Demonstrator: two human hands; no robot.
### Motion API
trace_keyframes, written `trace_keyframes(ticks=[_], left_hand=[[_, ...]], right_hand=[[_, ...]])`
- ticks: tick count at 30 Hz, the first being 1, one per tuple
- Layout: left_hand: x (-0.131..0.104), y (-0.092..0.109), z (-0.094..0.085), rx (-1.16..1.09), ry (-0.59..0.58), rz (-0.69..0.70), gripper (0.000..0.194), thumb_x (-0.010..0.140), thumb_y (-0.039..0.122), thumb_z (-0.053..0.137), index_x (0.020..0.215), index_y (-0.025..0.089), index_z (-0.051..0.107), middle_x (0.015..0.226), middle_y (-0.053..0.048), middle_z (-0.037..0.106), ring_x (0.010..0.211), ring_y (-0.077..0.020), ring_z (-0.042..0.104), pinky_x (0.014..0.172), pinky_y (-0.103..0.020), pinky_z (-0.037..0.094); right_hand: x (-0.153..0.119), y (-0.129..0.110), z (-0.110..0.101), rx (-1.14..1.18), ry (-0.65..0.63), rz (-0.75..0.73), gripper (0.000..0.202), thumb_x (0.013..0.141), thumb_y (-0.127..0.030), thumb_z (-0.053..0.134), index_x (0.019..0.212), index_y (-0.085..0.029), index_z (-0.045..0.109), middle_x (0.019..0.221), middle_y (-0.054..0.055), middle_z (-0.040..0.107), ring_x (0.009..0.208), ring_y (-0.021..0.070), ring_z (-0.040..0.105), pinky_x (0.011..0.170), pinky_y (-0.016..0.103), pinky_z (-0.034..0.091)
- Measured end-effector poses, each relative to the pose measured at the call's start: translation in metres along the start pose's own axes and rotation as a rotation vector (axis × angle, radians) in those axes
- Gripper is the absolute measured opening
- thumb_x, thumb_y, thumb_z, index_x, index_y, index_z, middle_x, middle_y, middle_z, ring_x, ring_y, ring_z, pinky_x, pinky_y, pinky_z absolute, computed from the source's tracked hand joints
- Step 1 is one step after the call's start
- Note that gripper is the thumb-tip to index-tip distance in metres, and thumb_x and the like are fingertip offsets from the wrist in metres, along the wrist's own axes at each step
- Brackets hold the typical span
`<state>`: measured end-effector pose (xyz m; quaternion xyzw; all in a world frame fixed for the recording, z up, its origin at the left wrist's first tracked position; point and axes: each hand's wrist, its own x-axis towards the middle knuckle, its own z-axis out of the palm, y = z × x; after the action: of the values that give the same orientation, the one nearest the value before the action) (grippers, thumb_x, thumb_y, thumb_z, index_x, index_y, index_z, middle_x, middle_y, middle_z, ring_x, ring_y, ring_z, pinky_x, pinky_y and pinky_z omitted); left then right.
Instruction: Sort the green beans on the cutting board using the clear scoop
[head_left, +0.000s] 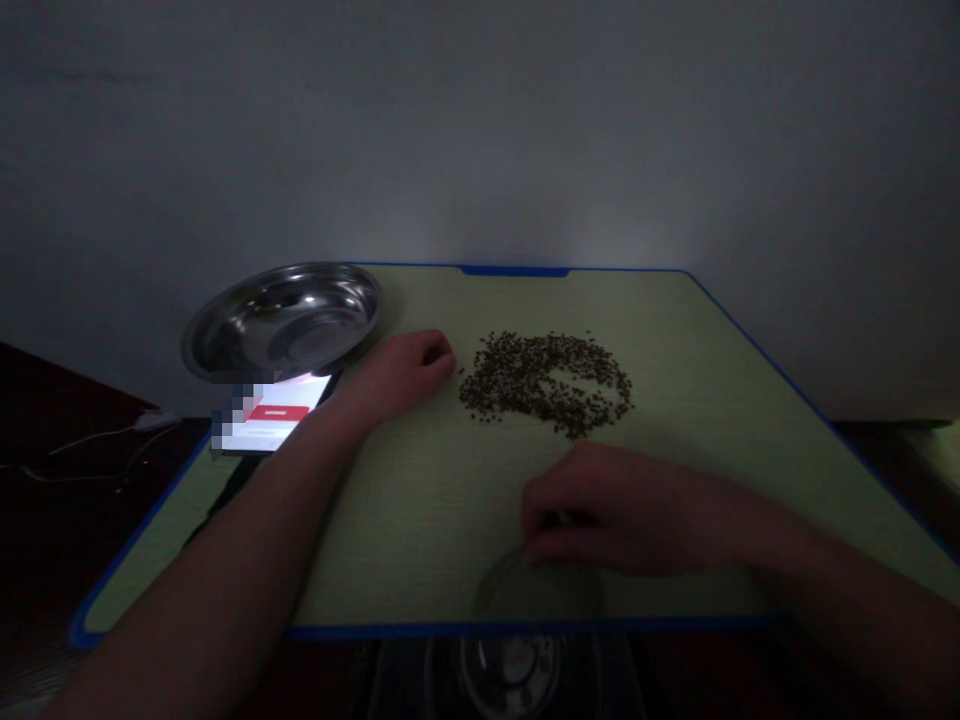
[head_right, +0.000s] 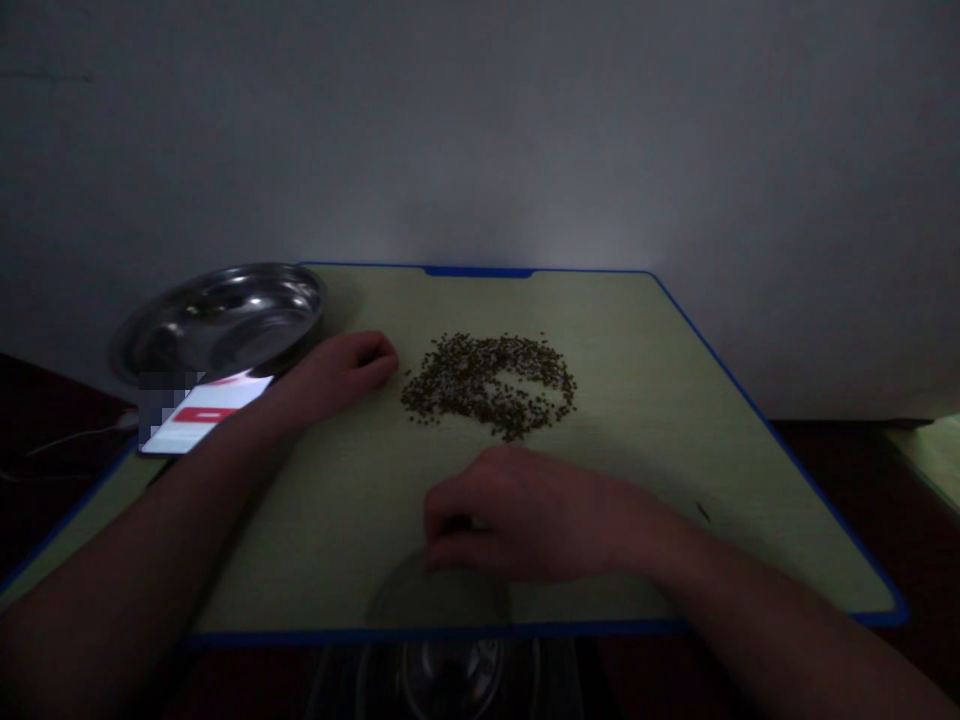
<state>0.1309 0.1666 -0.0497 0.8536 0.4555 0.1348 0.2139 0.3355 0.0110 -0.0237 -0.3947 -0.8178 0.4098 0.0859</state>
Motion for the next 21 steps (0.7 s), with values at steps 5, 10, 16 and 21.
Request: trace_keyframes(ticks=[5,10,16,21], left_hand=[[0.000,-0.001,0.000,-0.005,-0.022,-0.008,0.027,0.083,0.038,0.046,0.082,0.016,0.063,0.079,-0.005,0.066,0.068,-0.0173,0.056,0.061,-0.030,0.038],[-0.001,-0.002,-0.001,-0.002,-0.035,-0.012,0.027,0.083,0.039,0.045,0.080,0.017,0.062,0.077,-0.005,0.065,0.067,-0.0174,0.056,0.059,-0.030,0.038],[-0.001,-0.001,-0.002,-0.007,-0.046,-0.025,0.026,0.083,0.038,0.043,0.080,0.017,0.060,0.078,-0.004,0.065,0.068,-0.0179,0.056,0.060,-0.029,0.038],[-0.001,-0.005,-0.001,0.006,-0.051,-0.013,0.028,0.084,0.039,0.042,0.082,0.018,0.060,0.081,-0.005,0.066,0.069,-0.0185,0.057,0.062,-0.030,0.039]], right_hand=[[-0.015,0.017,-0.030,0.147,0.275,0.181,0.025,0.094,-0.036,0.049,0.077,-0.020,0.057,0.066,-0.002,0.065,0.045,0.0073,0.052,0.045,0.021,0.038],[-0.033,0.047,-0.060,0.162,0.531,0.297,0.024,0.086,-0.043,0.056,0.086,-0.019,0.057,0.069,0.002,0.068,0.047,0.0100,0.052,0.044,0.024,0.040],[-0.051,0.078,-0.082,0.045,0.625,0.342,0.032,0.079,-0.048,0.062,0.088,-0.017,0.066,0.066,0.002,0.065,0.051,0.0111,0.051,0.045,0.025,0.038],[-0.061,0.104,-0.093,-0.020,0.727,0.451,0.036,0.078,-0.051,0.060,0.082,-0.016,0.067,0.062,0.001,0.060,0.049,0.0108,0.046,0.045,0.025,0.035]])
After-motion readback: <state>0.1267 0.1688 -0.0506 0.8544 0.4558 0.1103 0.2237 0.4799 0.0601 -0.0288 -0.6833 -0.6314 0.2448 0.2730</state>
